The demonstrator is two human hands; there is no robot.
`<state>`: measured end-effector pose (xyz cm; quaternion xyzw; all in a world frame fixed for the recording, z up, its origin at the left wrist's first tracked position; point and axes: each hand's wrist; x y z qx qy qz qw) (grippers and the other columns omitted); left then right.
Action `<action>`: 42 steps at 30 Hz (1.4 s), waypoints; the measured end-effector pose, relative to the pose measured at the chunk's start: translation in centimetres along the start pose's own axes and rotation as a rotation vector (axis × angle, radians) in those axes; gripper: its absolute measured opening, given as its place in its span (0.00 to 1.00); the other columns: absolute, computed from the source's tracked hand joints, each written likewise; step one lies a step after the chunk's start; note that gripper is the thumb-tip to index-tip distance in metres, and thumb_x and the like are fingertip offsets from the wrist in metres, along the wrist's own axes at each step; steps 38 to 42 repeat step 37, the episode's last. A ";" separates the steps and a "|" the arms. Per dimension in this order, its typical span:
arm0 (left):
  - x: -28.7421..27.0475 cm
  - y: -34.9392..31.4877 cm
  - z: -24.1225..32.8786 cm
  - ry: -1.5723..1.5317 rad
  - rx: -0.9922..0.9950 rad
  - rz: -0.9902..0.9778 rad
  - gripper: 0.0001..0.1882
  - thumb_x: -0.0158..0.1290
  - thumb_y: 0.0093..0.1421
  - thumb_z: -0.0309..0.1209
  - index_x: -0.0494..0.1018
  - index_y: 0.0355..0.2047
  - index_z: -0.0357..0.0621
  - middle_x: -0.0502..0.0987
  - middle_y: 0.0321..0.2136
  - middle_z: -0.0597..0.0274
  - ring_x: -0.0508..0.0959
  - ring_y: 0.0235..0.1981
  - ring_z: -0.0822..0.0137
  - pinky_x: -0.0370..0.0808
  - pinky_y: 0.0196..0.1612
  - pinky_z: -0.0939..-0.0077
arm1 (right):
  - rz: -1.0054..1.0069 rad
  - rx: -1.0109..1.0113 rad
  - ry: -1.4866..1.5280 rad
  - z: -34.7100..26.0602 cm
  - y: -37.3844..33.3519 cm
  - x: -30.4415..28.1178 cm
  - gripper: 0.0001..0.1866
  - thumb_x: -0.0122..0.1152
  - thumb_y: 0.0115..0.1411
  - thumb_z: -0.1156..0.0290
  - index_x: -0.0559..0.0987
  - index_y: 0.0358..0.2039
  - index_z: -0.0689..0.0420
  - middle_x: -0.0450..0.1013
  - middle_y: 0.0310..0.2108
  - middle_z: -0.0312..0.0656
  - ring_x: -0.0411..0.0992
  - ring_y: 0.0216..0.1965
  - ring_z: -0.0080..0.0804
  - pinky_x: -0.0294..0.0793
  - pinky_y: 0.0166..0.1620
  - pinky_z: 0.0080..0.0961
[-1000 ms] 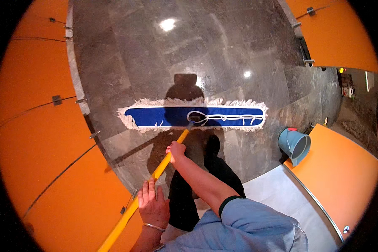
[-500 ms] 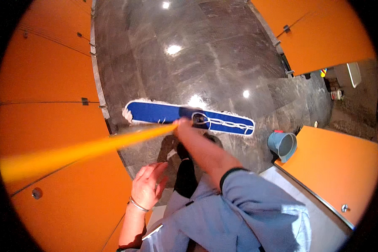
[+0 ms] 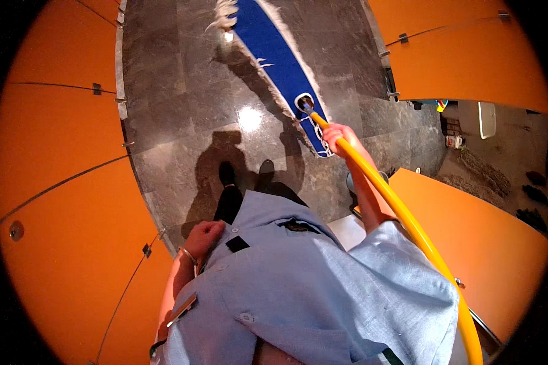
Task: The person attaches a mop head to a wire frame by sliding the frame into the sleeves and tying the string to secure it, then connects the assembled frame to a yellow handle.
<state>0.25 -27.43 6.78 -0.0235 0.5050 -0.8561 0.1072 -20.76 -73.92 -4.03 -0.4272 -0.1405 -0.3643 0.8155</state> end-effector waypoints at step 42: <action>12.7 14.7 20.3 0.563 0.524 -1.214 0.25 0.40 0.66 0.47 0.68 0.55 0.44 0.73 0.51 0.54 0.71 0.51 0.63 0.63 0.56 0.72 | -0.070 0.114 -0.054 8.2 -11.8 -23.0 0.19 0.59 0.52 0.56 0.77 0.29 0.62 0.74 0.23 0.47 0.71 0.26 0.38 0.71 0.29 0.27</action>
Point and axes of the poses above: each hand's wrist, its own y-axis towards the middle knuckle, its own x-axis out of the palm, z = x × y
